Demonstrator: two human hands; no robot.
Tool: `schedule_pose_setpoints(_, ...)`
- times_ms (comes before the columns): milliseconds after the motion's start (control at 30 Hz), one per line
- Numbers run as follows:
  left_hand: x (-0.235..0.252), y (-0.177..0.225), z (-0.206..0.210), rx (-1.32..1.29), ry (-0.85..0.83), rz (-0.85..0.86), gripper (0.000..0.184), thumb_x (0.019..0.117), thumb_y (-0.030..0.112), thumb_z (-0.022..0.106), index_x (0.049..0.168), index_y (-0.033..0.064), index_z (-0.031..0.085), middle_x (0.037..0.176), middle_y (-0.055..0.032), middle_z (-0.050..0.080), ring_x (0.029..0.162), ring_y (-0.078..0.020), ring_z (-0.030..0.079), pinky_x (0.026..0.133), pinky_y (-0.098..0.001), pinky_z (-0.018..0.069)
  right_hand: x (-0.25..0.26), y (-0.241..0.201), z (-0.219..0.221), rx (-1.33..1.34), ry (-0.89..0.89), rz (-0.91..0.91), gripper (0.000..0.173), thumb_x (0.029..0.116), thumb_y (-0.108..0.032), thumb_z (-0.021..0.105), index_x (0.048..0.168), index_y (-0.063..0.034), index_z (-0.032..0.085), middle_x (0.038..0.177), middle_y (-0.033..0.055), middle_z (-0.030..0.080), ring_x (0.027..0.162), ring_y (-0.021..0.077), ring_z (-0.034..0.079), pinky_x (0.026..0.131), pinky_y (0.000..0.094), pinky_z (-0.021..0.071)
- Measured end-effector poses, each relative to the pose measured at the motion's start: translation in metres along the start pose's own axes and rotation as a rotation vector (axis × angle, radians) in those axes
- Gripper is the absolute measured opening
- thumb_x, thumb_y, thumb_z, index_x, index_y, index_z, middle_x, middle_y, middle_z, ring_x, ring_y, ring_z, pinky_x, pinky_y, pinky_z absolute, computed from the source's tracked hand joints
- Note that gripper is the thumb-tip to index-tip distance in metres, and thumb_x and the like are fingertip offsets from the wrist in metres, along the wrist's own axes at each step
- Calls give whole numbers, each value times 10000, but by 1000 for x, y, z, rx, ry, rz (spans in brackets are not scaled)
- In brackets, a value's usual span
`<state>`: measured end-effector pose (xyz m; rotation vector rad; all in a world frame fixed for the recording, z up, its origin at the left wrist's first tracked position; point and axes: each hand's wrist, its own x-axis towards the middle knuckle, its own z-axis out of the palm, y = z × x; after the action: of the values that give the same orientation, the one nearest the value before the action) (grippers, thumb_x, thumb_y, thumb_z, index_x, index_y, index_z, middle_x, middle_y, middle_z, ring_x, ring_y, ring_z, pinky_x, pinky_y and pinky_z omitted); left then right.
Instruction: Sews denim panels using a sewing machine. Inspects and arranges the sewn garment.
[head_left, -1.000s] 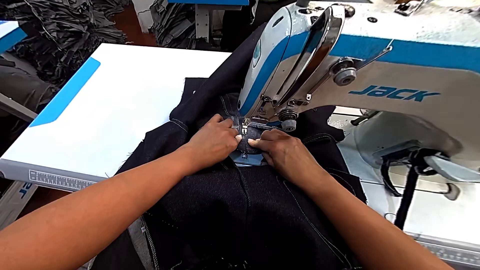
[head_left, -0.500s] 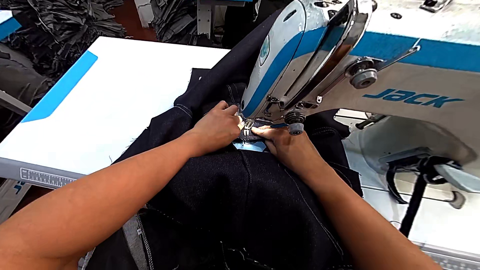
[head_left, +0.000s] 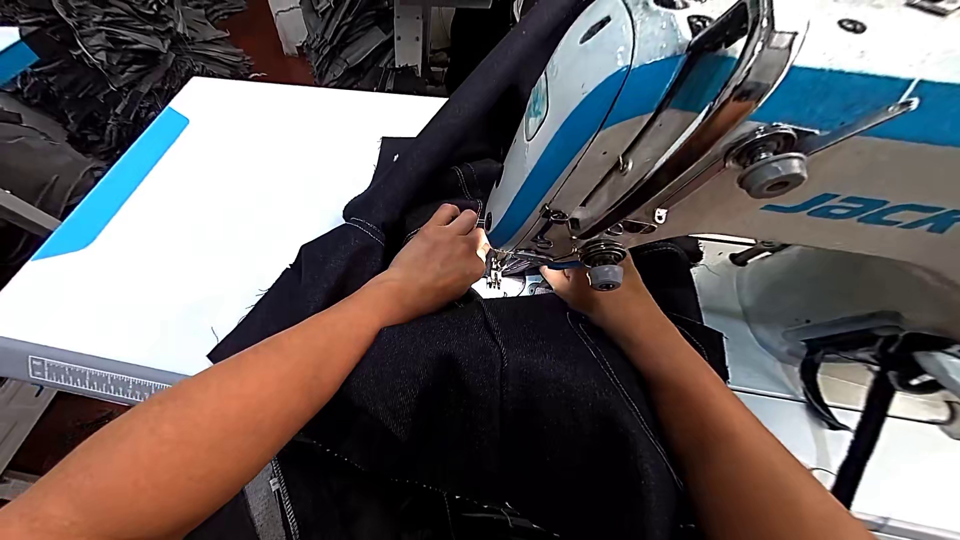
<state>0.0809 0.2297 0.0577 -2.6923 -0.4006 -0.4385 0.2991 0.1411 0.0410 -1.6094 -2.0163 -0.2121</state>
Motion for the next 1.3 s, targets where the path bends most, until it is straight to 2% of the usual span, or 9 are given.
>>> schedule_pose_setpoints(700, 2, 2, -2, 8, -9, -23, 189, 937, -24, 547, 842, 7, 707, 898, -129, 714, 1027, -300, 676, 922, -440, 486, 3, 4, 4, -26, -33, 22, 187, 925, -127, 669, 926, 57, 699, 915, 264, 703, 906, 430, 703, 789, 591, 526)
schedule_pose_setpoints(800, -2, 0, -3, -18, 33, 36, 187, 954, -18, 541, 899, 3, 718, 948, -136, 719, 1061, -309, 669, 963, -453, 483, 2, 5, -5, -22, -149, -23, 234, 944, -169, 679, 956, 63, 713, 930, 271, 707, 931, 451, 701, 829, 608, 527)
schedule_pose_setpoints(900, -16, 9, -17, -136, 97, 155, 184, 974, 16, 556, 969, -5, 739, 1013, -154, 730, 1121, -348, 670, 1066, -531, 466, -7, -11, -32, 45, -396, -192, 468, 909, -311, 764, 1273, -23, 699, 1246, 200, 703, 1154, 386, 677, 993, 561, 526)
schedule_pose_setpoints(933, -22, 18, -26, -196, 87, 199, 176, 976, 47, 571, 972, 4, 741, 1026, -150, 733, 1154, -354, 661, 1097, -555, 450, -13, -24, -43, 62, -480, -256, 505, 853, -270, 823, 1276, -26, 691, 1302, 191, 664, 1195, 372, 648, 1004, 536, 530)
schedule_pose_setpoints(1000, -37, 45, -42, -339, 72, 302, 146, 947, 144, 620, 909, 65, 737, 975, -105, 734, 1116, -312, 674, 1078, -523, 473, -30, -53, -59, 47, -598, -400, 335, 808, -208, 851, 1065, -39, 720, 1147, 167, 657, 1086, 347, 652, 888, 500, 572)
schedule_pose_setpoints(1067, -48, 72, -57, -455, -70, 387, 193, 1019, 150, 547, 1002, 58, 715, 933, -118, 700, 1005, -309, 678, 951, -473, 524, -47, -72, -67, -37, -686, -541, 100, 885, -169, 727, 887, -70, 719, 977, 136, 677, 996, 334, 655, 775, 483, 536)
schedule_pose_setpoints(1100, -50, 82, -66, -476, -195, 396, 215, 1047, 89, 480, 1068, 22, 683, 913, -146, 690, 971, -329, 682, 913, -471, 532, -49, -79, -73, -112, -804, -538, 113, 930, -155, 679, 904, -56, 727, 964, 149, 673, 1012, 357, 639, 782, 492, 511)
schedule_pose_setpoints(1200, -42, 84, -97, -464, -600, 317, 258, 1071, 9, 398, 1157, -69, 628, 812, -233, 677, 856, -424, 699, 823, -547, 542, -26, -99, -95, -359, -1198, -287, 221, 1020, -153, 582, 1124, -26, 730, 1163, 222, 675, 1236, 428, 566, 981, 554, 453)
schedule_pose_setpoints(1300, -30, 71, -129, -363, -816, -3, 299, 1079, 66, 423, 1079, -80, 684, 982, -276, 700, 1018, -465, 679, 863, -597, 516, -3, -96, -102, -562, -1236, 52, 262, 1002, -105, 576, 1142, 64, 719, 1310, 257, 634, 1311, 439, 527, 1106, 574, 371)
